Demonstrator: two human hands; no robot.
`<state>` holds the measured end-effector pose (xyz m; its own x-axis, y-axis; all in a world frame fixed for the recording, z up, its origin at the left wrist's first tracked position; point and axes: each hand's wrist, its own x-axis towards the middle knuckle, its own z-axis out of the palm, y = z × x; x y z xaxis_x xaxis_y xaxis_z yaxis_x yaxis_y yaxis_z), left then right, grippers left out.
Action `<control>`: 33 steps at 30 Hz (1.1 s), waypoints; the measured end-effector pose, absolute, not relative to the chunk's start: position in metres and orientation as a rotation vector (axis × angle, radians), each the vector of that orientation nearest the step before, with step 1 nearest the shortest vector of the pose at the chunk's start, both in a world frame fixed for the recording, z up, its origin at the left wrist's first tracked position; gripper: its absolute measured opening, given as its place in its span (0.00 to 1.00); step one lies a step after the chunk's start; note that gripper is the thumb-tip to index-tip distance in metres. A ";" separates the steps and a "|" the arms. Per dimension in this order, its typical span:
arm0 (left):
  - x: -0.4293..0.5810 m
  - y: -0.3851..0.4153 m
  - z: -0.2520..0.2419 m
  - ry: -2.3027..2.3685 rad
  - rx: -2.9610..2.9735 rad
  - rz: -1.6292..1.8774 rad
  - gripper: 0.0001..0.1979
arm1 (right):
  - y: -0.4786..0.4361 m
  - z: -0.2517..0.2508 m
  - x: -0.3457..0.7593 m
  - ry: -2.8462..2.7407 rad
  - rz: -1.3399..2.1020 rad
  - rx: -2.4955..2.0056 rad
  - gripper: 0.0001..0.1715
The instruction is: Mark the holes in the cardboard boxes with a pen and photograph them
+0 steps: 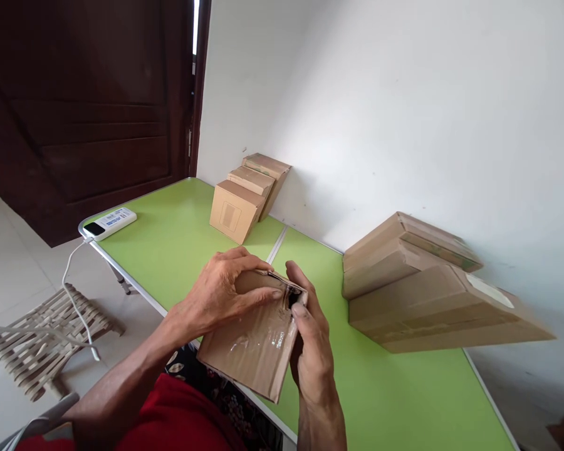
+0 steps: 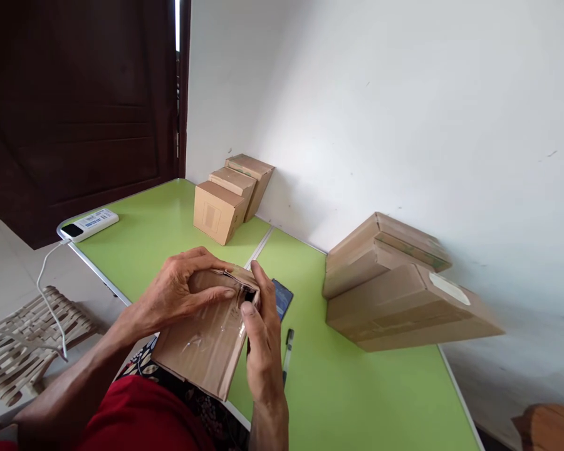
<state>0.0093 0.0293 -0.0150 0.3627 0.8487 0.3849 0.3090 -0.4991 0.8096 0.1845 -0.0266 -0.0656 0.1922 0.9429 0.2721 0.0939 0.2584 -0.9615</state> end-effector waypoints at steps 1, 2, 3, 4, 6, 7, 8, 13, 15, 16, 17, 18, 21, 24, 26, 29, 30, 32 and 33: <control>0.009 0.027 -0.014 1.029 1.985 1.096 0.12 | -0.027 -0.067 0.183 -1.190 0.814 -1.144 0.36; 0.008 0.025 -0.013 1.064 1.987 1.102 0.12 | -0.027 -0.068 0.181 -1.156 0.793 -1.148 0.35; 0.009 0.023 -0.013 1.102 1.998 1.113 0.11 | -0.028 -0.068 0.178 -1.123 0.774 -1.156 0.34; 0.010 0.021 -0.011 1.141 2.016 1.129 0.11 | -0.028 -0.068 0.175 -1.095 0.761 -1.162 0.33; 0.014 0.019 -0.009 1.229 2.063 1.161 0.12 | -0.027 -0.067 0.170 -1.080 0.747 -1.163 0.32; 0.018 0.018 -0.007 1.285 2.082 1.175 0.13 | -0.027 -0.066 0.168 -1.092 0.740 -1.163 0.32; 0.021 0.018 -0.005 1.344 2.093 1.179 0.13 | -0.027 -0.065 0.167 -1.110 0.727 -1.166 0.32; 0.031 0.018 0.001 1.466 2.078 1.111 0.10 | -0.026 -0.061 0.168 -1.164 0.628 -1.274 0.33; 0.030 0.017 0.000 1.449 2.072 1.119 0.09 | -0.027 -0.059 0.168 -1.181 0.567 -1.319 0.32; 0.030 0.017 0.000 1.429 2.071 1.126 0.08 | -0.028 -0.059 0.168 -1.190 0.535 -1.331 0.32; 0.028 0.017 -0.001 1.405 2.071 1.130 0.08 | -0.029 -0.058 0.168 -1.199 0.511 -1.337 0.31; 0.027 0.017 -0.001 1.381 2.071 1.129 0.08 | -0.029 -0.057 0.167 -1.207 0.494 -1.339 0.31; 0.023 0.016 -0.001 1.329 2.061 1.113 0.07 | -0.031 -0.055 0.165 -1.233 0.478 -1.351 0.31; 0.022 0.016 0.001 1.306 2.052 1.092 0.07 | -0.033 -0.055 0.165 -1.248 0.439 -1.378 0.30; 0.025 0.015 0.001 1.310 2.061 1.102 0.07 | -0.034 -0.055 0.166 -1.256 0.408 -1.388 0.30; 0.028 0.013 -0.002 1.337 2.100 1.122 0.07 | -0.036 -0.052 0.169 -1.265 0.381 -1.411 0.29; 0.029 0.012 -0.003 1.336 2.117 1.122 0.07 | -0.036 -0.050 0.170 -1.276 0.375 -1.422 0.29; 0.028 0.010 -0.006 1.320 2.146 1.134 0.08 | -0.038 -0.045 0.171 -1.321 0.338 -1.430 0.29; 0.026 0.010 -0.007 1.307 2.159 1.147 0.08 | -0.038 -0.043 0.171 -1.352 0.304 -1.426 0.28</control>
